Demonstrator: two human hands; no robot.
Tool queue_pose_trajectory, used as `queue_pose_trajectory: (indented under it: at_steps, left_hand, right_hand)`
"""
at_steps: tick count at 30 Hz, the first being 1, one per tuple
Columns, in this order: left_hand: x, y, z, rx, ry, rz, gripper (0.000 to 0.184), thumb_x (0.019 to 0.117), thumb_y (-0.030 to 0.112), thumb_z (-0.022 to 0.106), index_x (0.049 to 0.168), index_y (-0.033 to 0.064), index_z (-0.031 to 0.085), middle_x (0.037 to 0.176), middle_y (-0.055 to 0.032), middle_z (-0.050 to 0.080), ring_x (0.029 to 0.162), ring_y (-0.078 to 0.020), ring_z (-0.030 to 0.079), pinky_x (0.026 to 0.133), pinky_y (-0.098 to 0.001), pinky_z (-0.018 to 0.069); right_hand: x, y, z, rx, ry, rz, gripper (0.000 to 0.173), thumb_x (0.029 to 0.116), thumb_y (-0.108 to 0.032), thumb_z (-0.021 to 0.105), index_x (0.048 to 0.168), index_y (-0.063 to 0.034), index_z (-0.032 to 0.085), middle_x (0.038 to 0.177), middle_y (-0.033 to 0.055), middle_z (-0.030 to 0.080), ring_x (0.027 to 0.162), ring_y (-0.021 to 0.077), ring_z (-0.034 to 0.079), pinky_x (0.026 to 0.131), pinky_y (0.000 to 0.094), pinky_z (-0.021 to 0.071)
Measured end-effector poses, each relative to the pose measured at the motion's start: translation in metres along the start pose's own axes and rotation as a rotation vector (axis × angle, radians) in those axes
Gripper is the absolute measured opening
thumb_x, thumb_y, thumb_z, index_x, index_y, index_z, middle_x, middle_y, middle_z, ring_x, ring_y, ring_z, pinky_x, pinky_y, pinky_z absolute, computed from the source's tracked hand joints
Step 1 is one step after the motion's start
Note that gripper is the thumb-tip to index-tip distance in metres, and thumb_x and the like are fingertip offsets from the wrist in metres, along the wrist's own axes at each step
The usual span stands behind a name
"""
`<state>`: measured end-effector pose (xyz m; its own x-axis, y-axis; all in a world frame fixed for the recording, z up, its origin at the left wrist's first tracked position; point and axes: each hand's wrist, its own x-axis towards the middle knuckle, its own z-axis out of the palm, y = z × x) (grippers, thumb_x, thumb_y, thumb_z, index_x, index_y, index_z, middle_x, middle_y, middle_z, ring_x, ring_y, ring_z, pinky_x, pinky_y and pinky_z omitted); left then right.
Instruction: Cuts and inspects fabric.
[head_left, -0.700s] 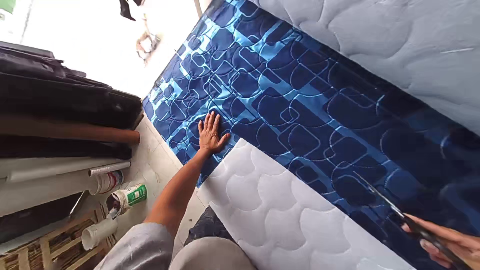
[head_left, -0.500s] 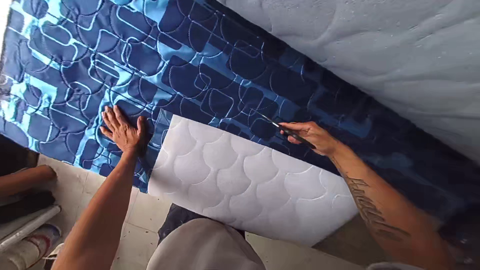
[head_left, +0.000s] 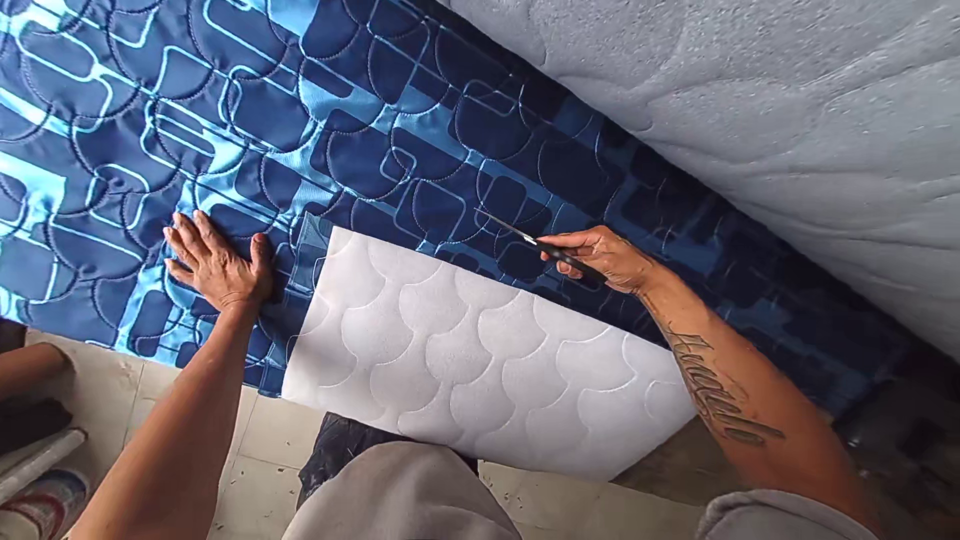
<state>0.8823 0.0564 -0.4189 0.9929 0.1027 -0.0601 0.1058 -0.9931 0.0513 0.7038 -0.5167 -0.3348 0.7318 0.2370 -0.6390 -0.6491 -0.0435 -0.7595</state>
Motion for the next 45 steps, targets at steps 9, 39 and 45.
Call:
queue_pose_trajectory:
  at_steps: [9,39,45]
  left_hand:
    - [0.002,-0.004,0.006,-0.010,0.032,0.008,0.103,0.0866,0.084,0.030,0.162,0.0134,0.030,0.169,-0.0151,0.025,0.157,-0.0369,0.019,0.121,-0.0667,0.0113]
    - [0.070,-0.039,0.001,-0.060,-0.008,0.098,0.116,0.0800,0.093,0.025,0.166,0.0152,0.014,0.173,-0.0102,0.009,0.159,-0.0376,0.005,0.117,-0.0746,0.0053]
    - [0.130,-0.059,-0.010,-0.072,-0.029,0.137,0.123,0.0758,0.096,0.026,0.166,0.0141,0.012,0.173,-0.0106,0.008,0.159,-0.0363,0.004,0.117,-0.0747,0.0053]
  right_hand:
    - [0.031,-0.025,0.014,-0.041,-0.020,0.029,0.046,0.0921,-0.015,0.066,0.138,-0.0082,0.064,0.104,-0.0004,0.072,0.074,0.0042,0.065,0.063,0.0159,0.0531]
    - [0.132,-0.086,0.076,-0.052,-0.085,-0.026,0.045,0.0969,-0.018,0.063,0.141,-0.0102,0.061,0.105,-0.0017,0.069,0.071,0.0021,0.060,0.064,0.0163,0.0514]
    - [0.144,-0.102,0.086,-0.052,-0.038,0.014,0.047,0.0926,-0.014,0.068,0.139,-0.0090,0.063,0.106,-0.0009,0.071,0.071,0.0043,0.063,0.062,0.0173,0.0538]
